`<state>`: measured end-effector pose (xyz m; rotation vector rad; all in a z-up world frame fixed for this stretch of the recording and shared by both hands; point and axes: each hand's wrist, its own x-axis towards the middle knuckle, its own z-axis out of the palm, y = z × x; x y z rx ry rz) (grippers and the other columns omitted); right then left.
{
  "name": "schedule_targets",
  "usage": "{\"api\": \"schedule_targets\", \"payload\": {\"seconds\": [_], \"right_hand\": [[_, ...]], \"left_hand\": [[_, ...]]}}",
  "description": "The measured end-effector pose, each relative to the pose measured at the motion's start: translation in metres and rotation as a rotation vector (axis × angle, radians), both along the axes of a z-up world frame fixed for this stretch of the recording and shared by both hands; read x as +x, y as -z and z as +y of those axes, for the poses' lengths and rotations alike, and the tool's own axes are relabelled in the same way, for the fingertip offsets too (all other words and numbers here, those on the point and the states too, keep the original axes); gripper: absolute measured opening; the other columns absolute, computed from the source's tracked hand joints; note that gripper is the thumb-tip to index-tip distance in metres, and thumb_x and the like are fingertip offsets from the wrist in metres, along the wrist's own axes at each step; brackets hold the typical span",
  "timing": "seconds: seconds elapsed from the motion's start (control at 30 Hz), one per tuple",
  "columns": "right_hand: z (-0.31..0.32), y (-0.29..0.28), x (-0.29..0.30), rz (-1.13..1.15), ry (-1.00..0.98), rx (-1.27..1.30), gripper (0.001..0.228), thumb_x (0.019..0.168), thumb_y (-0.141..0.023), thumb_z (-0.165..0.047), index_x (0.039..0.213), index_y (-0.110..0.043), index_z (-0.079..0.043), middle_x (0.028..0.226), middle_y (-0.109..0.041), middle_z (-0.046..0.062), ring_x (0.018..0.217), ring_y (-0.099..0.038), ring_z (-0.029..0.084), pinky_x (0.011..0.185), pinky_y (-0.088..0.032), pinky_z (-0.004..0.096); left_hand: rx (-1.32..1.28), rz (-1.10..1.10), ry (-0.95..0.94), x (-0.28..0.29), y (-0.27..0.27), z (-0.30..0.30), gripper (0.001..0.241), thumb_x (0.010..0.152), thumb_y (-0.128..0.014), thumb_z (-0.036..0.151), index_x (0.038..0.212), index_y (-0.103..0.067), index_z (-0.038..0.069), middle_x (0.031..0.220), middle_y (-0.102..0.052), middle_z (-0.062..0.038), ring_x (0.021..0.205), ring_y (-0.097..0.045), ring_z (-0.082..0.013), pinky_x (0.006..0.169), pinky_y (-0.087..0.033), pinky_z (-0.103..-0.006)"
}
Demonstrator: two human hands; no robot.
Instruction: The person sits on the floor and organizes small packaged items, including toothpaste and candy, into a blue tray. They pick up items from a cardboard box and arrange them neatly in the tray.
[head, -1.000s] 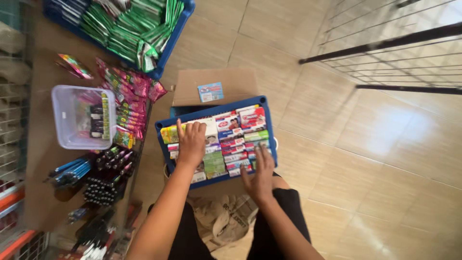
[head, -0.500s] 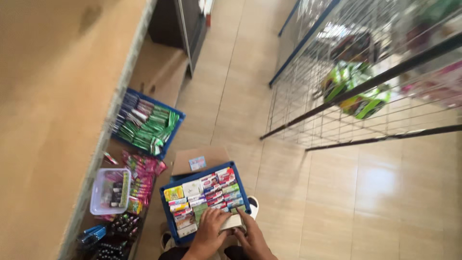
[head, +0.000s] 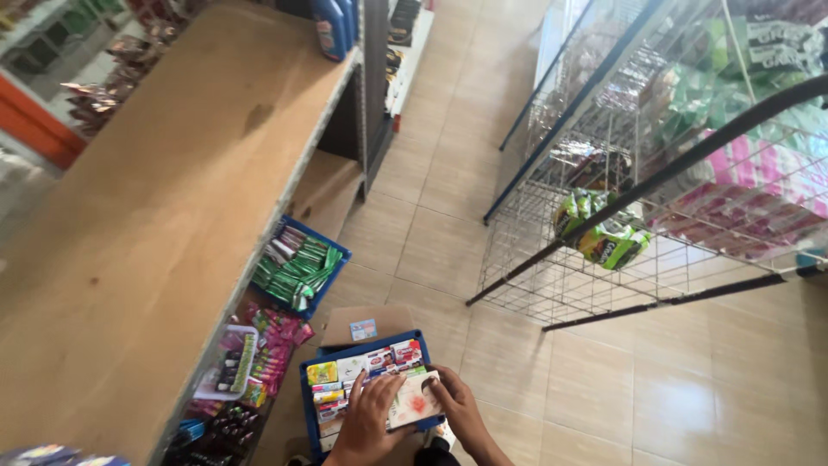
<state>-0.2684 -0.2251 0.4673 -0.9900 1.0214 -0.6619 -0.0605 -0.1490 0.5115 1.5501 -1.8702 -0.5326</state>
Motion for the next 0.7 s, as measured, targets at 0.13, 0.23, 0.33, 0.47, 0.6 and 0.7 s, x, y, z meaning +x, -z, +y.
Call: {"api": "schedule_targets", "payload": {"seconds": [0.13,0.23,0.33,0.47,0.6,0.7], "right_hand": [[0.003,-0.05,0.024,0.192,-0.217,-0.519,0.075,0.093,-0.074,-0.024,0.154,-0.036,-0.004,0.142,-0.051,0.018,0.132,-0.052,0.026,0.111,-0.04,0.04],[0.005,-0.089,0.032,0.511,-0.533,-0.747,0.099,0.071,-0.088,-0.036,0.154,-0.04,-0.01,0.167,-0.028,0.02,0.118,-0.052,0.033,0.111,-0.034,0.049],[0.008,-0.11,0.043,0.54,-0.522,-1.102,0.097,0.068,-0.089,-0.034,0.147,-0.043,-0.003,0.157,-0.031,0.025,0.142,-0.034,0.047,0.114,-0.015,0.063],[0.022,-0.113,0.05,0.556,-0.495,-1.078,0.091,0.072,-0.09,-0.031,0.147,-0.046,-0.004,0.155,-0.043,0.02,0.144,-0.039,0.037,0.119,-0.014,0.062],[0.04,-0.105,0.049,0.543,-0.444,-1.068,0.09,0.069,-0.09,-0.026,0.146,-0.048,-0.005,0.146,-0.055,0.016,0.14,-0.047,0.033,0.121,-0.015,0.062],[0.042,-0.096,0.042,0.559,-0.405,-1.031,0.087,0.068,-0.088,-0.022,0.144,-0.051,-0.005,0.141,-0.059,0.016,0.135,-0.052,0.032,0.123,-0.017,0.06]], "left_hand": [[0.037,0.052,-0.055,0.017,-0.016,0.008,0.089,0.071,-0.09,0.032,0.145,-0.046,0.008,0.137,-0.057,-0.013,0.132,-0.05,-0.0303,0.119,-0.019,-0.0567],[0.041,0.039,-0.009,0.034,-0.03,0.009,0.091,0.07,-0.09,0.03,0.146,-0.045,0.007,0.135,-0.058,-0.013,0.13,-0.05,-0.0297,0.12,-0.017,-0.0573],[-0.026,0.01,0.043,0.053,-0.043,0.011,0.091,0.068,-0.088,0.029,0.146,-0.046,0.007,0.138,-0.059,-0.012,0.131,-0.05,-0.0296,0.119,-0.018,-0.0565],[0.001,0.021,0.109,0.074,-0.057,0.022,0.088,0.07,-0.088,0.026,0.147,-0.048,0.01,0.137,-0.06,-0.009,0.132,-0.052,-0.0266,0.12,-0.018,-0.0569],[-0.01,0.01,0.129,0.079,-0.067,0.032,0.083,0.073,-0.086,0.024,0.147,-0.05,0.012,0.137,-0.061,-0.007,0.132,-0.054,-0.025,0.121,-0.018,-0.0579],[-0.039,0.009,0.148,0.072,-0.067,0.033,0.081,0.075,-0.084,0.025,0.147,-0.05,0.012,0.135,-0.061,-0.008,0.132,-0.054,-0.0254,0.121,-0.019,-0.0586]]}}
